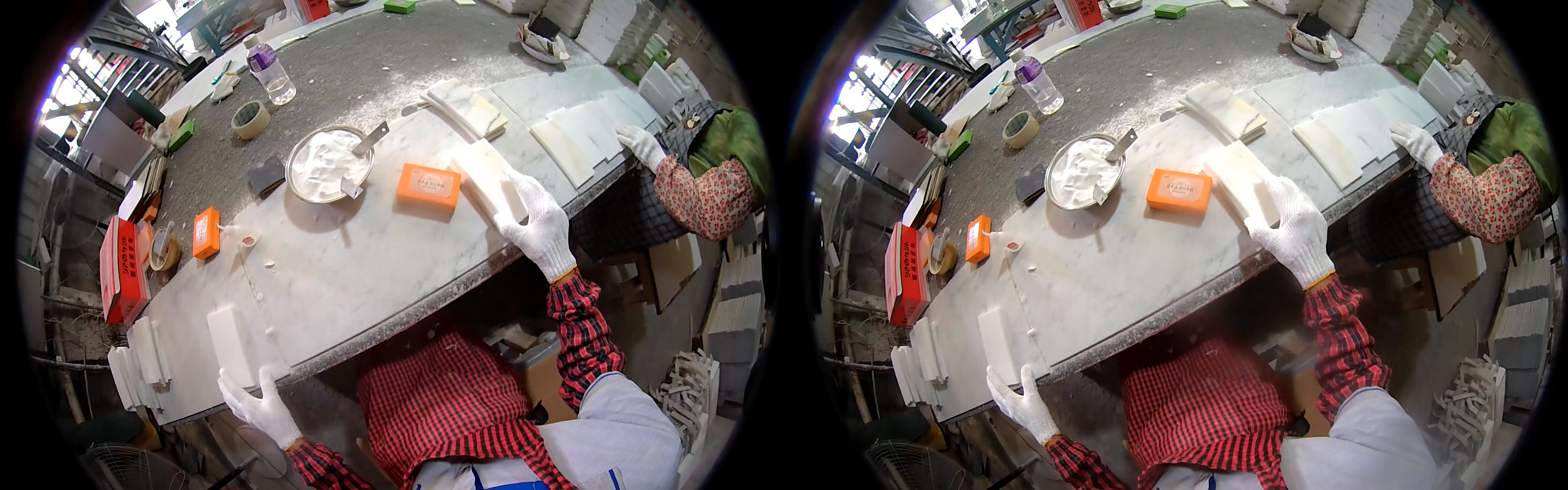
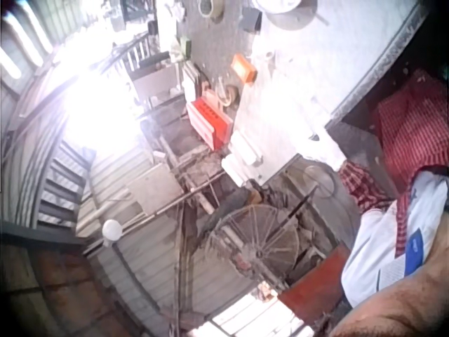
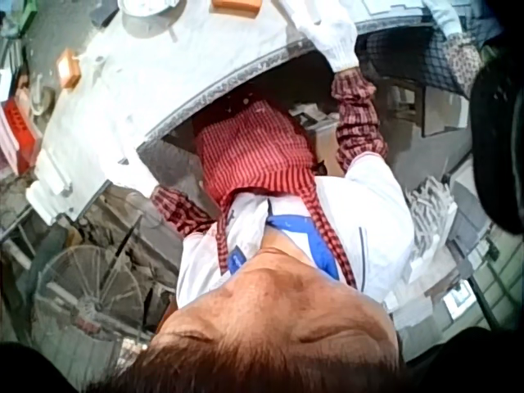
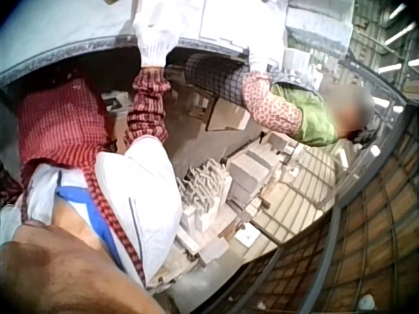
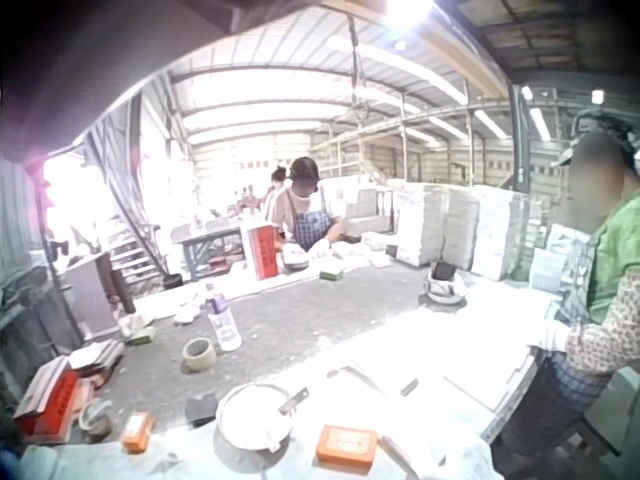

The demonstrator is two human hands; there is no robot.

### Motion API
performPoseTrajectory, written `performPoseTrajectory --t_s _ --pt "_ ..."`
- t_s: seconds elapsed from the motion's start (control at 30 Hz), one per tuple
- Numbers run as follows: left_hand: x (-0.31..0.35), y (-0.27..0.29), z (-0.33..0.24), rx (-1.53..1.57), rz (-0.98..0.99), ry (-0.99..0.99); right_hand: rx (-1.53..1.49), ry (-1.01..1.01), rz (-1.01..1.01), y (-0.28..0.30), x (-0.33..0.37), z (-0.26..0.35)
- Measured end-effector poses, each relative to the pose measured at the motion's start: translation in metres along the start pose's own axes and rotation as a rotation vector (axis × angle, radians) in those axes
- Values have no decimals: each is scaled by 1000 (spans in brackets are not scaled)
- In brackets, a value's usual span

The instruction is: The person smooths the edges of white rectangular plaster tiles using a metal scraper and an orange sanding block. They repeatedly scrape and sand each tile, then place the finished pieces into a cardboard box.

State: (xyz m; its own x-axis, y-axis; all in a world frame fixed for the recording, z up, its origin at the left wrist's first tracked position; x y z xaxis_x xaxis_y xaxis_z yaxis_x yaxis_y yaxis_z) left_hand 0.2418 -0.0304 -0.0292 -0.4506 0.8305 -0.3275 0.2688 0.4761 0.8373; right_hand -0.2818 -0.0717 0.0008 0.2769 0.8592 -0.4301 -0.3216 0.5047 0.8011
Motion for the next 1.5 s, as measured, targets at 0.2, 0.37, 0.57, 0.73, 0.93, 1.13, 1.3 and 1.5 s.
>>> performPoseTrajectory --t_s 0.2,0.37,0.57,0.73,0.93,1.13,1.3,1.5 --pt "-11 2 17 8 -3 1 68 -23 87 3 -3 7" --pt "-22 2 12 87 18 44 123 -49 119 1 -4 13" --pt "-27 4 9 146 1 110 35 -59 148 9 -2 18" --pt "-21 9 -1 -10 -166 -27 78 -11 75 -1 7 16" --pt "-34 14 -3 335 28 44 -58 -202 11 7 34 21" --pt "-34 27 -2 945 304 382 -228 -140 -13 15 67 43" --pt "3 23 -42 1268 354 321 -826 -422 151 16 95 109" --pt "57 10 -101 1292 700 312 -1587 -597 697 -23 104 157"
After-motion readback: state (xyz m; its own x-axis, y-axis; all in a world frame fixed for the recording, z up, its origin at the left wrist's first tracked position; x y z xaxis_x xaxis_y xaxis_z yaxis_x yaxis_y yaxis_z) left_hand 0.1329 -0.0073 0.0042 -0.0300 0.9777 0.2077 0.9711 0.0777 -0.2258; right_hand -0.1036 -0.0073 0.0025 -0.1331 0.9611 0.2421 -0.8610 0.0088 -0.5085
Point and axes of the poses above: each hand's wrist, its own x-axis away from the middle knuckle, its own y-axis out of the back of the hand, z = x × y, the point moved 1 cm from there along -x, towards the middle knuckle, and after that the axes turned 4 degrees about x, right-handed, at the moved point
